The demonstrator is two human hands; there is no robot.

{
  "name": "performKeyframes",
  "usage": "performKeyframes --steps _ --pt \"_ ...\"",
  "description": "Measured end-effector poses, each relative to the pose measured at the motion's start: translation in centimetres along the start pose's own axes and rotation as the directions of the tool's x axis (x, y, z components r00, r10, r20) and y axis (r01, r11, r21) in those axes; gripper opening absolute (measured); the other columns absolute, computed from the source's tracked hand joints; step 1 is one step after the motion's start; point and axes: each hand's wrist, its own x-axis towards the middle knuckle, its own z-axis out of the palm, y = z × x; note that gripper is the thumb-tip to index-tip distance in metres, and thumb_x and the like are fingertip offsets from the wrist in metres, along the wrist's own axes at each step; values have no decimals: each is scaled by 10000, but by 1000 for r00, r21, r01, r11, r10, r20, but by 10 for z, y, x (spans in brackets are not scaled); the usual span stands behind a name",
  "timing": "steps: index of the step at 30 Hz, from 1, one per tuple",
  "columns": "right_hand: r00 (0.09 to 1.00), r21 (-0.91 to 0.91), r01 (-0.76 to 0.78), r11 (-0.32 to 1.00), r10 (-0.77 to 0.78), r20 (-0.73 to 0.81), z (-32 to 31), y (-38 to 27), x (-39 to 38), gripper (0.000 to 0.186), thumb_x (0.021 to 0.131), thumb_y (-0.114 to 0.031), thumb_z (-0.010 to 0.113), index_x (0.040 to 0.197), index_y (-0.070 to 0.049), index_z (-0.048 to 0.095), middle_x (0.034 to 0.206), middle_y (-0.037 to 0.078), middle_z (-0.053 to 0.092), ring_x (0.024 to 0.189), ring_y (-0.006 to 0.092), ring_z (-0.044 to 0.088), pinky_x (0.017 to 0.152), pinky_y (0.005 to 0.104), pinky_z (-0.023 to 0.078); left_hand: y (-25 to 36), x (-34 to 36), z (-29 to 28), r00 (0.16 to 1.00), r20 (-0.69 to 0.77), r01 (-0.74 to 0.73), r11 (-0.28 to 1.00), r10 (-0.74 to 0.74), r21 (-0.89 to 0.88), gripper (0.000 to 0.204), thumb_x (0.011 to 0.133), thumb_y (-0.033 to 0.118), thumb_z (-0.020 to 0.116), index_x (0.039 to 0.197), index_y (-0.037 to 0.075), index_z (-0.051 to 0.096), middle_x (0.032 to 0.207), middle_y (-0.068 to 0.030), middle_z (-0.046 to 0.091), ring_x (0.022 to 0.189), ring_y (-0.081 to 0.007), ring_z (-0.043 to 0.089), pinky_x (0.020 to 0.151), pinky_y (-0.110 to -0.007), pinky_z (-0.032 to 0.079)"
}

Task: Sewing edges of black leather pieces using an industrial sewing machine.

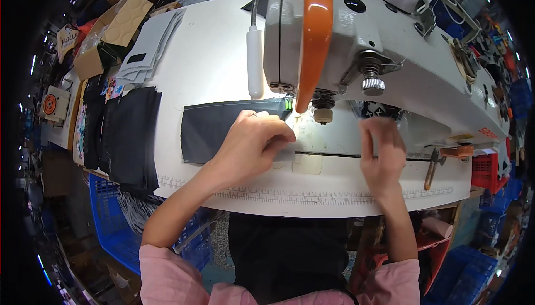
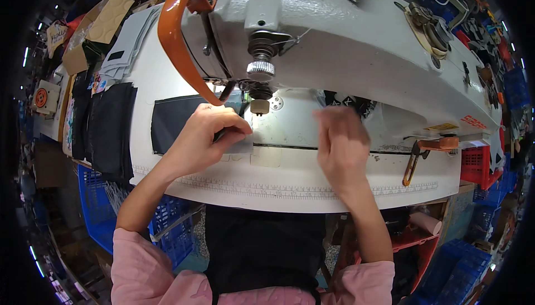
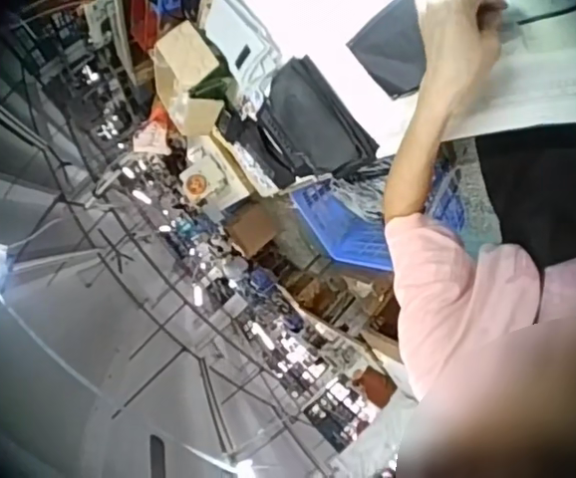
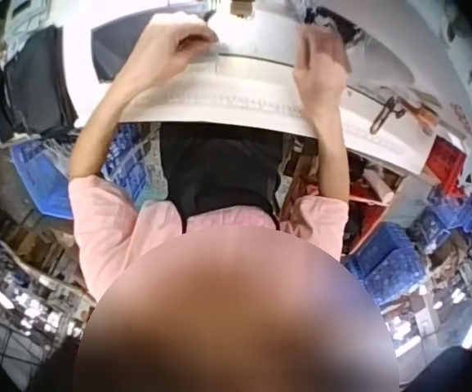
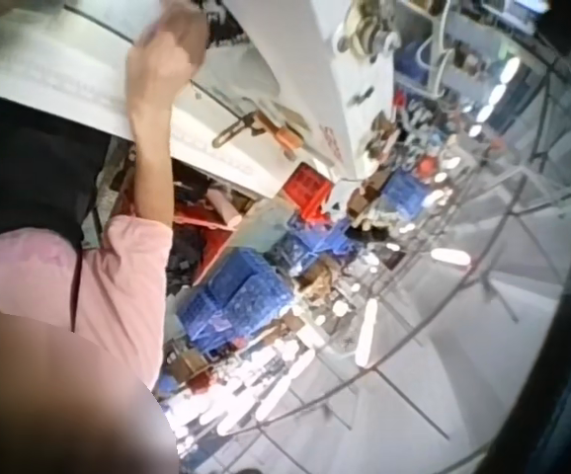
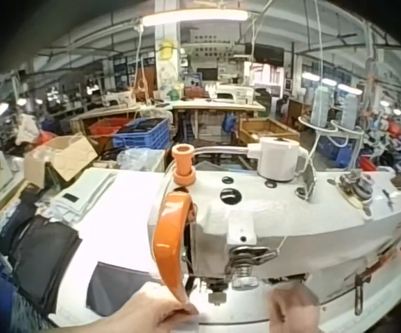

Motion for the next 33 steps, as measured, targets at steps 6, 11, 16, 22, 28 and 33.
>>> performKeyframes --steps 6,11,16,22,28,33 --pt "924 -388 -290 875 361 123 -13 55 -1 250 880 -45 714 1126 -25 681 885 96 715 749 279 646 685 359 506 -2 0 0 999 -19 44 996 -45 -76 113 830 -76 685 880 18 725 786 -45 690 628 -177 512 647 -295 432" --pt "855 -266 -358 895 429 293 -13 68 -7 219 891 -84 725 1093 -5 694 856 109 729 687 284 628 681 351 504 -3 2 5 993 -74 94 995 -96 -26 84 845 -50 687 879 17 724 797 -54 703 634 -177 526 651 -292 436" --pt "755 -117 -545 830 547 363 -14 63 8 180 893 -101 742 1040 0 716 854 107 735 649 264 609 662 330 502 -1 4 8 990 -135 81 972 -51 221 71 844 -31 696 886 18 726 781 -60 707 628 -180 534 656 -300 448" --pt "824 188 -565 803 535 188 -29 17 16 135 890 -65 741 996 19 732 836 66 715 669 176 593 644 275 492 1 7 13 995 -98 32 876 17 481 92 831 -33 714 895 30 731 749 -54 705 594 -165 555 609 -270 446" --pt "774 438 -609 661 374 512 14 -37 19 127 918 -11 669 1026 -10 736 894 20 704 719 101 586 679 224 469 -1 11 -2 977 -12 212 973 -214 -86 95 816 -23 751 890 35 738 720 -26 676 587 -115 541 577 -236 425" --pt "627 393 -753 528 394 672 36 -52 27 119 917 -26 650 1025 -8 696 867 30 685 684 108 562 646 244 470 -1 11 -9 920 85 389 863 -383 -321 79 806 8 782 875 27 748 702 -10 655 604 -81 523 576 -229 420"
